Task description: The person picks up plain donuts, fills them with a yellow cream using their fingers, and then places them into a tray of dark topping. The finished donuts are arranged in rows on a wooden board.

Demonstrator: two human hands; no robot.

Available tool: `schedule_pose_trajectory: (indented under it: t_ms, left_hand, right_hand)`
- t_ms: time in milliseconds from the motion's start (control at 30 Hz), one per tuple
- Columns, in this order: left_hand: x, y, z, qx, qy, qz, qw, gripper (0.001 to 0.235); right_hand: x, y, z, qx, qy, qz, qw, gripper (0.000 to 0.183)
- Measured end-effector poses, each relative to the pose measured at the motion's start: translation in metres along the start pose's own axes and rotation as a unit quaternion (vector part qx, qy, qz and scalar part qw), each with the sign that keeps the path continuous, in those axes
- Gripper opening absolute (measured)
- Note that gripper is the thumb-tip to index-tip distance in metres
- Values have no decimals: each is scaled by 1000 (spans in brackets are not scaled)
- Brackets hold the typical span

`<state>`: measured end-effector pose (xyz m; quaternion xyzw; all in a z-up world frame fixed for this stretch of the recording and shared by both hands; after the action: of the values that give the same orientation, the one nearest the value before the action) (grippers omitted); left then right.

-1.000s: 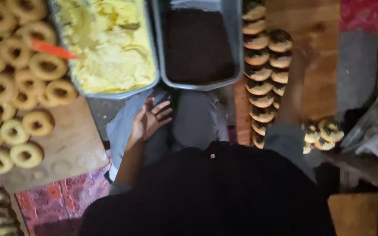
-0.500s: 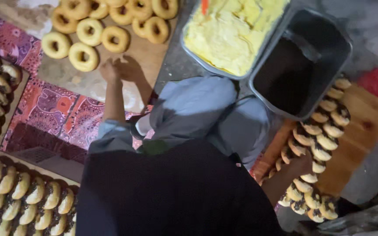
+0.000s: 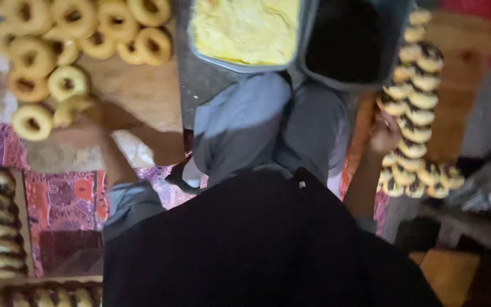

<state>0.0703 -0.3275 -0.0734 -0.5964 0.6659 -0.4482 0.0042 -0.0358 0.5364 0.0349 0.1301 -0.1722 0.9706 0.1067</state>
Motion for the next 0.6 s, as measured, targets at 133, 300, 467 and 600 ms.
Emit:
schedule_pose_trajectory:
  t_ms: [133,300,467,600]
  left_hand:
    - [6,0,9,-157,-127,111,973,78]
    - [-12,-9,-16,-262,-142,187,936,77]
    - [-139,-25,-145,-362,-88,405,835,73]
    - [-240,-56,-272,-491,-117,658,559,70]
  right_hand:
    - [-18,-8,-13,-42,124,-60,990,31]
    - [-47,58,8,-46,234,-12,971,25]
    - [-64,176,73,428,241,238,838,45]
    - [-80,225,109,366,237,405,804,53]
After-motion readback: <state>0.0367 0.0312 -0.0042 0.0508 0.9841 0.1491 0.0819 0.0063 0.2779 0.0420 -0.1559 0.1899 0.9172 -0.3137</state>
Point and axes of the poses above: each hand's wrist, its own x-axis towards the middle knuckle, its own y-axis out of the palm, z = x × y, the point moved 4 cm from there along x, towards the middle knuckle, and after that the axes turned 9 degrees about z, right-handed, at the moved point
